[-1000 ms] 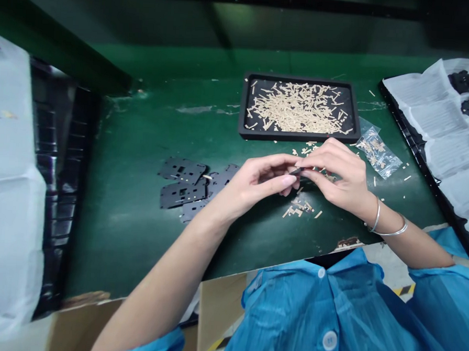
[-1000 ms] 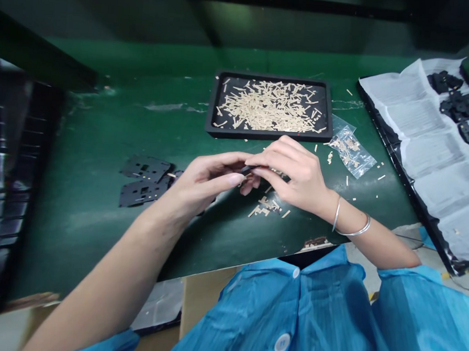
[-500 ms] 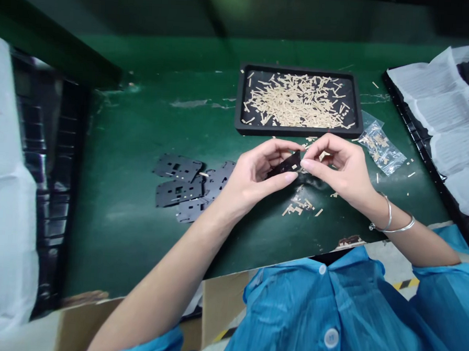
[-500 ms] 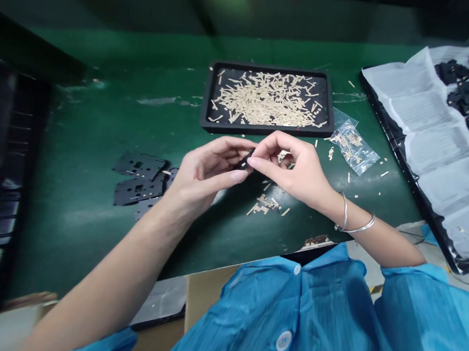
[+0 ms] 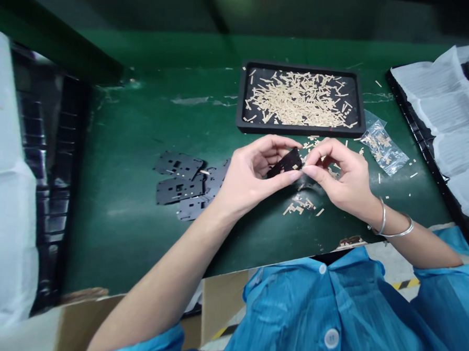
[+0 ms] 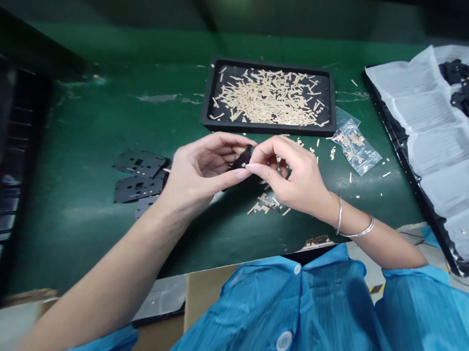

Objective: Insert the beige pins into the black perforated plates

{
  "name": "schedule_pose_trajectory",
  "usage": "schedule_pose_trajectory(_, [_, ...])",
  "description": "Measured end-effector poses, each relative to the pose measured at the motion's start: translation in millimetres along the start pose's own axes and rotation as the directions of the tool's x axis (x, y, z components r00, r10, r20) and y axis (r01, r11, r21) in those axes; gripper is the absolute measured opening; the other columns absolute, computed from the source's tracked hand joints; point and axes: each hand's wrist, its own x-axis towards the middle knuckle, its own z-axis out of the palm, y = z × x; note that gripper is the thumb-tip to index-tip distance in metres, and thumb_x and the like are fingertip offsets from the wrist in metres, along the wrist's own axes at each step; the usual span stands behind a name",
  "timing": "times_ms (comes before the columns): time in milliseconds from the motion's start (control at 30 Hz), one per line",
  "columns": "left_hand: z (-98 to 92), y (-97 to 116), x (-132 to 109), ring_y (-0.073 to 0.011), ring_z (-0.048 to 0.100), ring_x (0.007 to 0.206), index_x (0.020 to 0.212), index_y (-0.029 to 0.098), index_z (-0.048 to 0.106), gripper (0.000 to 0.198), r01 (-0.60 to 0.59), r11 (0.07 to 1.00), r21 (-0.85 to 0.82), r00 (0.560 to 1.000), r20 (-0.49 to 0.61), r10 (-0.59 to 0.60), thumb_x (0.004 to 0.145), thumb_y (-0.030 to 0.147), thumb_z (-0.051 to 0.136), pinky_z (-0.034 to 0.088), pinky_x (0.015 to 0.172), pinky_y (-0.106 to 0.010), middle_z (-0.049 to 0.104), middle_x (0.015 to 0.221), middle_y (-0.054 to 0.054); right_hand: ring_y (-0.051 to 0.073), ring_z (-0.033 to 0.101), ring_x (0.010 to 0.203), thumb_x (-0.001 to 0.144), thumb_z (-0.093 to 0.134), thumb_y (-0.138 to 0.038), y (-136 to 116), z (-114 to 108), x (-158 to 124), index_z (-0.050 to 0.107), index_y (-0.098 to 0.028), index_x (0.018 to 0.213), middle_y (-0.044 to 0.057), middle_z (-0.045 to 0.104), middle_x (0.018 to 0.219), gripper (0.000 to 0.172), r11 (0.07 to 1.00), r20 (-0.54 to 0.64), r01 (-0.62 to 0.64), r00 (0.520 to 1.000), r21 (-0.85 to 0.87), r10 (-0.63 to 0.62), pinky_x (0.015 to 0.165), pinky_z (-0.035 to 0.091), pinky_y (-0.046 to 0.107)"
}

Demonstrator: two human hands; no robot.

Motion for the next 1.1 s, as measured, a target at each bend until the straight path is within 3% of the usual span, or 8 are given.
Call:
schedule_pose_trajectory(167, [-0.5,-0.6,0.3,-0.0167,0.067,0.086,0.098,0.020,0.070,0.038,-0.006,1.000,-0.002,1.000,0.009,0.006,0.064,0.032,0.085,0.053,0.077,-0.025,0.072,0.094,-0.004,0.011,0.051,0.062,0.088,0.064,-0.038,0.3,-0.1,0.0,0.059,-0.019,0.073,-0.001,0.060,0.070,0.024,1.000,-0.020,0.019,1.000,0.013,-0.019,0.057,0.041,0.026])
schedule_pose_trajectory(433, [-1.5,-1.1,1.0,-0.0188,0.067,0.092,0.100,0.018,0.069,0.042,-0.043,0.998,0.034,0.997,0.061,0.041,0.065,0.035,0.084,0.053,0.083,-0.027,0.072,0.097,-0.006,0.009,0.052,0.061,0.086,0.064,-0.048,1.9,0.5,2.7,0.059,-0.018,0.077,-0.002,0.060,0.070,0.032,0.988,0.028,-0.102,0.995,0.117,0.099,0.057,0.042,0.024])
schedule_pose_trajectory(833, [0.3,-7.1,0.3,-0.0182,0.066,0.096,0.100,0.020,0.071,0.039,-0.088,0.994,-0.068,0.994,0.064,0.093,0.065,0.028,0.085,0.051,0.088,-0.027,0.072,0.099,-0.005,0.009,0.055,0.065,0.076,0.073,-0.050,2.2,1.8,4.7,0.059,-0.017,0.072,-0.003,0.060,0.070,0.036,0.933,0.086,-0.245,0.969,0.262,0.231,0.057,0.042,0.022])
schedule_pose_trajectory(967, [0.1,-9.0,2.1,-0.0152,0.067,0.084,0.104,0.020,0.070,0.042,-0.011,0.968,-0.250,0.994,0.104,0.038,0.066,0.029,0.084,0.053,0.073,-0.022,0.071,0.093,-0.004,0.008,0.056,0.062,0.079,0.072,-0.042,3.7,1.7,2.9,0.064,-0.018,0.083,-0.004,0.061,0.069,0.026,0.928,0.043,-0.222,0.975,0.300,0.220,0.056,0.042,0.021])
schedule_pose_trajectory(1100, [-0.2,-7.0,4.3,-0.0125,0.063,0.064,0.117,0.021,0.064,0.056,0.123,0.897,-0.424,0.968,0.249,-0.015,0.067,0.036,0.082,0.049,0.057,-0.022,0.070,0.084,-0.003,0.006,0.051,0.050,0.080,0.071,-0.028,3.2,1.6,1.8,0.067,-0.018,0.087,-0.007,0.058,0.058,0.012,0.948,0.061,-0.173,0.985,0.266,0.163,0.048,0.037,0.021])
